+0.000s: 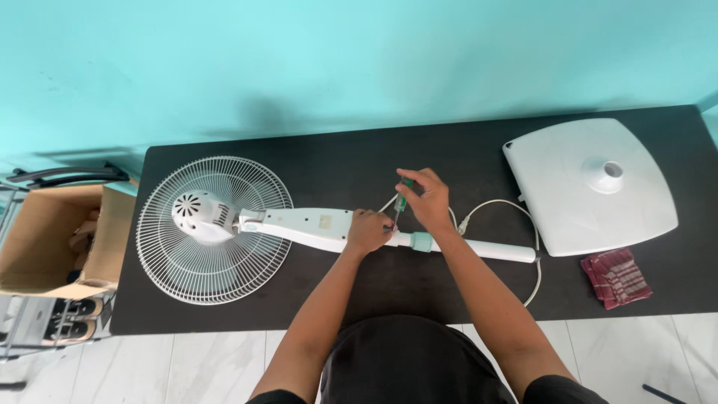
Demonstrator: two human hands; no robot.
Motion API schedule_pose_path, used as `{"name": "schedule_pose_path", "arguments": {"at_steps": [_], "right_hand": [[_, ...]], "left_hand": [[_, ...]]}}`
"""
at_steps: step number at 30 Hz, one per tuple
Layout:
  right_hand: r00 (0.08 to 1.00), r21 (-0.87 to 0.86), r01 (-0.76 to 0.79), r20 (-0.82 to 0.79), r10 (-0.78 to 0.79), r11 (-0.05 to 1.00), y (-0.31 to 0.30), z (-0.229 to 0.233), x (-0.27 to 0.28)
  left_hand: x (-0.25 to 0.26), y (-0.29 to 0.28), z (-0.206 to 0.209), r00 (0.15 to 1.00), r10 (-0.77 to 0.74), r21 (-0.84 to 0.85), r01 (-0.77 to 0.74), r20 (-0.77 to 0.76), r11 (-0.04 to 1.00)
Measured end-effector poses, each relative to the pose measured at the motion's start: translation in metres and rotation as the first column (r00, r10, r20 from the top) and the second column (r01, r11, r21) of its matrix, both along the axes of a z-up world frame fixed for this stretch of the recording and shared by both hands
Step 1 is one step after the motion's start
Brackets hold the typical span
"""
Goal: The person assembles a white pedestal fan on a black table. They use a green-handled screwdriver to tighten screws on the fan's neck, then detach the neck from the fan head and reattach it to the base.
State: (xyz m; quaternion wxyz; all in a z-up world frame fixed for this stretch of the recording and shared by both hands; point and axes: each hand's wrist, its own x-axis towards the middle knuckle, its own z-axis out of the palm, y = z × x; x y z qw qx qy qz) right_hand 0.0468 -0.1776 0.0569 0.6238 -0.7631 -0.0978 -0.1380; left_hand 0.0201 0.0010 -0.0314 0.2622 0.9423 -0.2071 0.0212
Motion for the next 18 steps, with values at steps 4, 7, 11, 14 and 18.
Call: {"name": "schedule_pose_path", "arguments": {"at_steps": [4,7,11,14,18], "right_hand": [[0.990,0.189,-0.143,0.020,0.142,0.972,0.002,0.014,-0.008],[0.981,-0.101,-0.038,0.187,0.057,0.994,-0.001,0.020,-0.013],[0.989,-0.340,-0.038,-0.149,-0.014,0.940,-0.019,0.024,0.000],[0.976,0.029,-0.171,-0.131,0.173,0.985,-0.030,0.011,0.012],[0.963,0.194,-0.233,-0.091,0.253,0.953,-0.040,-0.014,0.021]], "left_hand": [[-0.002,-0.003,0.000,1.000,0.019,0.011,-0.019,-0.020,1.000],[-0.003,0.001,0.001,0.999,0.023,0.033,-0.022,-0.026,0.999],[0.000,-0.002,0.001,0.998,0.017,0.033,-0.015,-0.061,0.999],[0.001,0.000,0.001,0.997,-0.009,0.031,0.011,-0.078,0.999],[0.000,0.000,0.004,0.997,0.001,0.016,0.001,-0.078,1.000]]}}
